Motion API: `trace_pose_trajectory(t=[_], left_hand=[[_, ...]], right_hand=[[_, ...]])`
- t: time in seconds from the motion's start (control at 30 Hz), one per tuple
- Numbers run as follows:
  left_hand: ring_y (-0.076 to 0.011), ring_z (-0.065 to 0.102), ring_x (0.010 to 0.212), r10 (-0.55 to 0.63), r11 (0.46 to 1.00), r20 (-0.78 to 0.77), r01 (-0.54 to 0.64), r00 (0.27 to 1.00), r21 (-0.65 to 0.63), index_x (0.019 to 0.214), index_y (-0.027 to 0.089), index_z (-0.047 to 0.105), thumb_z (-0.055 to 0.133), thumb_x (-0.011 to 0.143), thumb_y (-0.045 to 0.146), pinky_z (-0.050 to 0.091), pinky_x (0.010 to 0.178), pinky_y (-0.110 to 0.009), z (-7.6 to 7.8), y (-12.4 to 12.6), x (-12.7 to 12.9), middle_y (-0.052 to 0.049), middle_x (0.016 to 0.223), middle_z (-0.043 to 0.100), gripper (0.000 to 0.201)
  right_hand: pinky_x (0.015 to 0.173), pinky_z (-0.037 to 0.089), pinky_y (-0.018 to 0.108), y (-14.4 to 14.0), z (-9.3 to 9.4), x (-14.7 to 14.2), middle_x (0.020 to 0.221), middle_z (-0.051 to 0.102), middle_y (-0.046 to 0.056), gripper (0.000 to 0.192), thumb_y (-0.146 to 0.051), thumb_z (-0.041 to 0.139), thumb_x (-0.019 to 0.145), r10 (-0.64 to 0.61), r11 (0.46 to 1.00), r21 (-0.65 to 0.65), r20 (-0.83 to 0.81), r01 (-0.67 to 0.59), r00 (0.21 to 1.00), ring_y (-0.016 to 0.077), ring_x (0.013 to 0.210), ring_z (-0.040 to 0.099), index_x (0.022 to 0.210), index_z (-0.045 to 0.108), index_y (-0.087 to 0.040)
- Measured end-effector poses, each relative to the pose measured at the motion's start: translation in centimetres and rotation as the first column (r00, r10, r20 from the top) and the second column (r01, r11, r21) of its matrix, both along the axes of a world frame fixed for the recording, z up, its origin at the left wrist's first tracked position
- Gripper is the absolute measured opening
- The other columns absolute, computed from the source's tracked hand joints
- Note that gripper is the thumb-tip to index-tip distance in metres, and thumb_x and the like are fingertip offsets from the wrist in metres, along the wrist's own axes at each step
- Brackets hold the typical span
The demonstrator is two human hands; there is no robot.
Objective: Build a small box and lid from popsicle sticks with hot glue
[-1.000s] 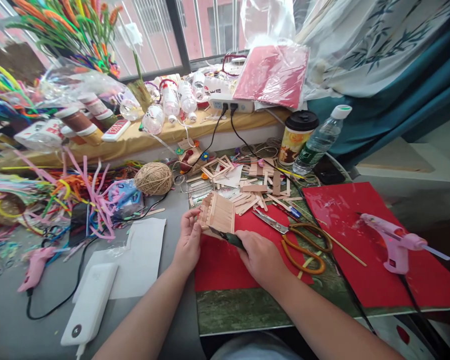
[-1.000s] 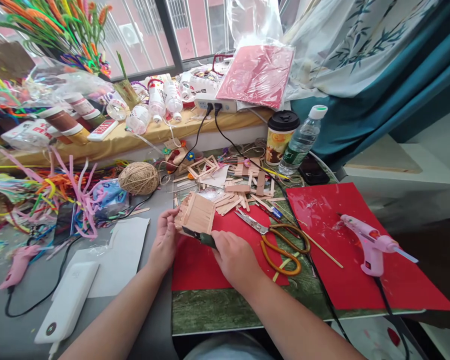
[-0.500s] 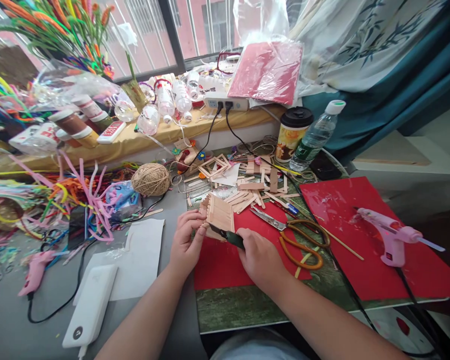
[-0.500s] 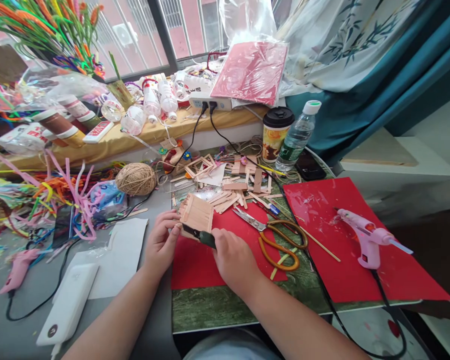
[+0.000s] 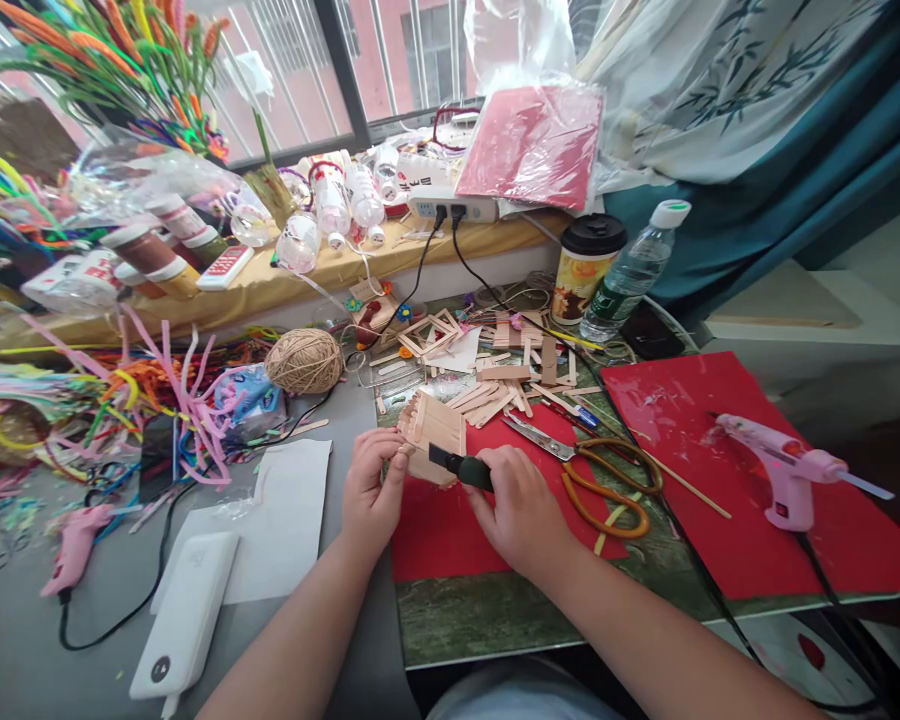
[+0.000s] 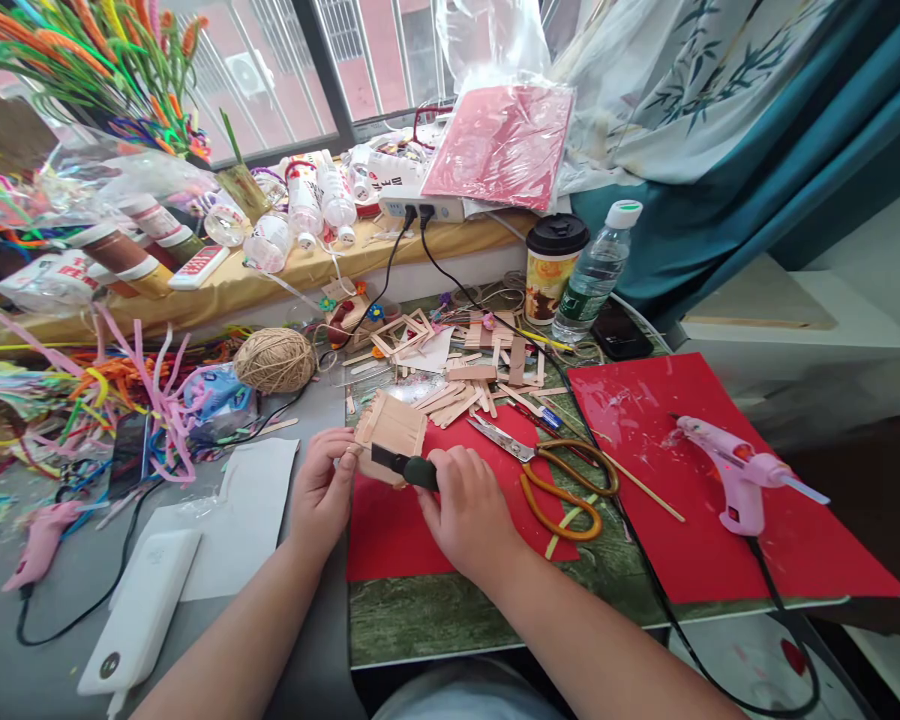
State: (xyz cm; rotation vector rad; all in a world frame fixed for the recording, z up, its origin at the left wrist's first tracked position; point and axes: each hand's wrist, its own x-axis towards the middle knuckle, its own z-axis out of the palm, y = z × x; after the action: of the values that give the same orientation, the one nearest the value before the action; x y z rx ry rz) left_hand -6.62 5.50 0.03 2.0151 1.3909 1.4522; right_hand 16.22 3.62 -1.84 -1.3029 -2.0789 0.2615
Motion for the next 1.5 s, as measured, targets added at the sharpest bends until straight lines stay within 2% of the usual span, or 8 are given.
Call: trace_pose_trajectory(t=[0.17,0.3,0.37,0.47,0.6,0.77,0.9,1.5], left_hand=[[-0.0236,0.063,0.106,0.042,0.999,0.019,-0.042,0.999,-0.007,0.098,0.023,0.066,0.054,0.103,0.031,0.05,0.1,-0.047,-0.3,0.1,-0.1,-0.006,0.1,0.07,0.015],[-0.0244,0.063,0.109,0.026,0.999,0.004,-0.026,1.0,-0.022,0.102,0.025,0.066,0.052,0.103,0.03,0.051,0.099,-0.047,-0.2,0.0,-0.1,-0.006,0.1,0.07,0.015],[-0.0249,0.063,0.109,0.003,1.0,-0.083,-0.003,0.997,0.002,0.103,0.026,0.067,0.053,0.102,0.028,0.05,0.1,-0.048,0.0,0.0,-0.6,-0.005,0.099,0.071,0.014],[-0.0266,0.062,0.114,-0.054,0.995,-0.309,0.078,0.949,0.066,0.103,0.028,0.07,0.062,0.097,0.025,0.047,0.104,-0.05,0.5,0.3,-1.8,-0.005,0.103,0.074,0.01],[-0.0304,0.052,0.133,-0.119,0.985,-0.488,0.166,0.865,0.055,0.105,0.031,0.073,0.071,0.091,0.022,0.044,0.11,-0.052,0.9,1.0,-2.9,-0.006,0.129,0.07,0.017],[-0.0287,0.055,0.134,-0.21,0.976,-0.434,0.217,0.876,-0.035,0.112,0.027,0.067,0.069,0.092,0.019,0.047,0.112,-0.05,1.3,1.1,-2.8,-0.009,0.133,0.066,0.021],[-0.0278,0.06,0.129,-0.204,0.979,-0.327,0.2,0.923,-0.046,0.113,0.026,0.065,0.071,0.09,0.019,0.05,0.11,-0.049,1.5,0.8,-2.8,-0.011,0.134,0.064,0.024],[-0.0245,0.066,0.121,-0.219,0.975,-0.272,0.201,0.937,-0.091,0.104,0.024,0.07,0.07,0.091,0.017,0.055,0.104,-0.043,0.9,0.8,-3.2,-0.011,0.13,0.067,0.015]], right_hand=[[0.082,0.054,0.041,0.4,0.5,0.6,0.104,0.067,0.012,0.021,-0.028,0.053,0.103,-0.003,0.994,-0.112,-0.119,-0.01,0.993,0.029,0.097,0.065,0.121,0.053,-0.018],[0.089,0.057,0.036,0.6,1.1,1.2,0.115,0.072,0.011,0.023,-0.029,0.051,0.105,0.048,0.978,-0.183,-0.274,-0.101,0.96,0.0253,0.105,0.07,0.126,0.057,-0.022],[0.09,0.057,0.035,0.7,1.6,1.8,0.115,0.074,0.009,0.025,-0.031,0.049,0.106,0.049,0.97,-0.209,-0.33,-0.124,0.943,0.0242,0.105,0.072,0.128,0.058,-0.023],[0.078,0.057,0.031,0.8,2.5,3.0,0.101,0.077,0.005,0.025,-0.035,0.051,0.105,0.011,0.951,-0.288,-0.336,-0.114,0.942,0.0215,0.088,0.074,0.126,0.058,-0.024],[0.073,0.052,0.029,0.8,4.0,4.9,0.097,0.076,0.003,0.02,-0.034,0.054,0.103,0.125,0.933,-0.308,-0.21,-0.187,0.97,0.0202,0.084,0.073,0.121,0.06,-0.025],[0.071,0.048,0.03,0.4,4.6,5.5,0.091,0.075,0.003,0.017,-0.031,0.052,0.104,0.226,0.913,-0.335,-0.06,-0.233,0.972,0.0205,0.08,0.072,0.115,0.062,-0.023],[0.069,0.046,0.029,-0.1,4.2,4.6,0.088,0.073,0.003,0.014,-0.03,0.052,0.105,0.273,0.911,-0.314,-0.032,-0.269,0.962,0.0195,0.077,0.07,0.113,0.061,-0.022],[0.071,0.048,0.03,0.0,4.0,4.1,0.094,0.075,0.005,0.014,-0.026,0.052,0.104,0.265,0.931,-0.28,0.073,-0.235,0.962,0.021,0.081,0.072,0.115,0.061,-0.022]])
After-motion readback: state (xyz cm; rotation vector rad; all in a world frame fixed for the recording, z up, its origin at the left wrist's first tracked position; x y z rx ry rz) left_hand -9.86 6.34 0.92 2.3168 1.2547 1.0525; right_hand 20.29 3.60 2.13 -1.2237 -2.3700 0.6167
